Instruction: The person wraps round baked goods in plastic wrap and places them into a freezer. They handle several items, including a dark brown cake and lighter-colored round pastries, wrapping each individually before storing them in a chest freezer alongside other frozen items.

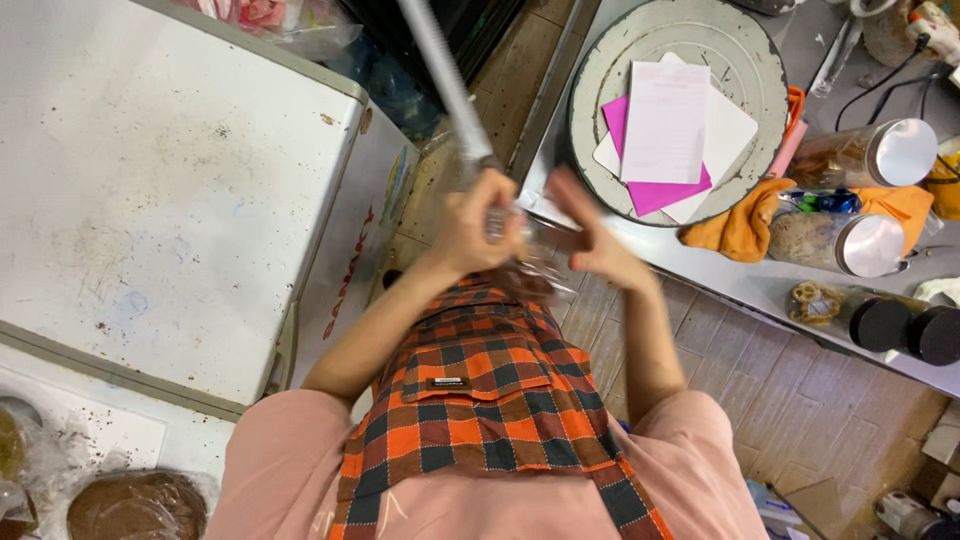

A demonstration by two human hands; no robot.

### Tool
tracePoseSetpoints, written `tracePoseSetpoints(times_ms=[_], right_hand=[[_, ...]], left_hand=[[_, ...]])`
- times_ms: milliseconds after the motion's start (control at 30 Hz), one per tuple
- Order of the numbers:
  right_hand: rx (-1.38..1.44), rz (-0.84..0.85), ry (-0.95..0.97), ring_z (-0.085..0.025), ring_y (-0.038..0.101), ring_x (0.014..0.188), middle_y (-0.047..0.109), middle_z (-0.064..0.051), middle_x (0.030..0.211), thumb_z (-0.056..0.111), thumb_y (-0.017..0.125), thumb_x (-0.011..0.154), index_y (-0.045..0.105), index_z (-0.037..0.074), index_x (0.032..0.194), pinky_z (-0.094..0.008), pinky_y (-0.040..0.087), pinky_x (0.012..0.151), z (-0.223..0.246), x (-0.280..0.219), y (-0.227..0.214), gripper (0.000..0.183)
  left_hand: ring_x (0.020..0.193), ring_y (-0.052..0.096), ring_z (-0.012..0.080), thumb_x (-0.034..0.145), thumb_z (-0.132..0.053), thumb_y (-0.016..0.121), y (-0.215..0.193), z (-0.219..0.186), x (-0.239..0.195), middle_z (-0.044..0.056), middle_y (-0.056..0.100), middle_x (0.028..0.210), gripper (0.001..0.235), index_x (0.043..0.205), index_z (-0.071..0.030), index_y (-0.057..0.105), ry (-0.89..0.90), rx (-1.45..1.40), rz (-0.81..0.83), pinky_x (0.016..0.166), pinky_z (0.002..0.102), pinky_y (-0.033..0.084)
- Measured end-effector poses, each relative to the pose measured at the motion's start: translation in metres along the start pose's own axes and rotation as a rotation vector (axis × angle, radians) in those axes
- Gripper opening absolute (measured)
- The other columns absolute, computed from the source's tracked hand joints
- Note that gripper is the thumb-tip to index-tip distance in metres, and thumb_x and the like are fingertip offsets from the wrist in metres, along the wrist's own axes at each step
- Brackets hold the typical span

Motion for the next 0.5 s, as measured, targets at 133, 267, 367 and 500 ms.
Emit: tracePoseSetpoints(times_ms=[133,267,367,500], right_hand=[[0.52,-0.241,0.216,-0.032,0.04,0.141,0.041,-0.019,0.157,0.089,0.062,0.066,0.027,0.014,0.168,-0.044,0.042,0.11,-0.051,-0.024,0.038,0.132],[0.675,-0.331,-0.005,-0.025,0.062,0.134,0.056,-0.016,0.144,0.081,0.061,0.079,0.035,0.001,0.157,-0.036,0.06,0.105,-0.081,-0.032,0.013,0.115],[0.782,-0.526,-0.066,-0.024,0.06,0.124,0.056,-0.014,0.135,0.071,0.065,0.088,0.039,0.001,0.145,-0.037,0.057,0.103,-0.11,-0.023,0.004,0.093],[0.667,-0.565,-0.022,-0.023,0.06,0.123,0.06,-0.011,0.132,0.064,0.07,0.085,0.045,0.003,0.142,-0.037,0.053,0.104,-0.123,-0.029,0.017,0.087]], left_hand=[[0.055,0.063,0.0113,0.093,-0.025,0.065,0.04,-0.024,0.031,-0.002,0.06,0.072,0.016,0.094,-0.014,0.052,0.255,-0.101,0.016,0.052,0.028,0.053],[0.054,0.06,0.0134,0.088,-0.032,0.063,0.053,-0.042,0.046,-0.002,0.059,0.072,0.022,0.097,-0.014,0.054,0.326,-0.138,0.229,0.052,0.03,0.05],[0.053,0.06,0.0137,0.087,-0.038,0.069,0.058,-0.06,0.052,-0.002,0.059,0.07,0.029,0.095,-0.013,0.056,0.305,-0.218,0.378,0.051,0.031,0.048],[0.051,0.058,0.0163,0.09,-0.044,0.077,0.066,-0.079,0.055,0.0,0.055,0.061,0.04,0.08,-0.013,0.053,0.226,-0.068,0.482,0.052,0.035,0.045]])
Point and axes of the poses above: each hand's wrist, its own x-axis towards the middle knuckle, its own y-axis out of the palm, z = x × y, the point moved 3 cm from there along x, towards the middle knuckle
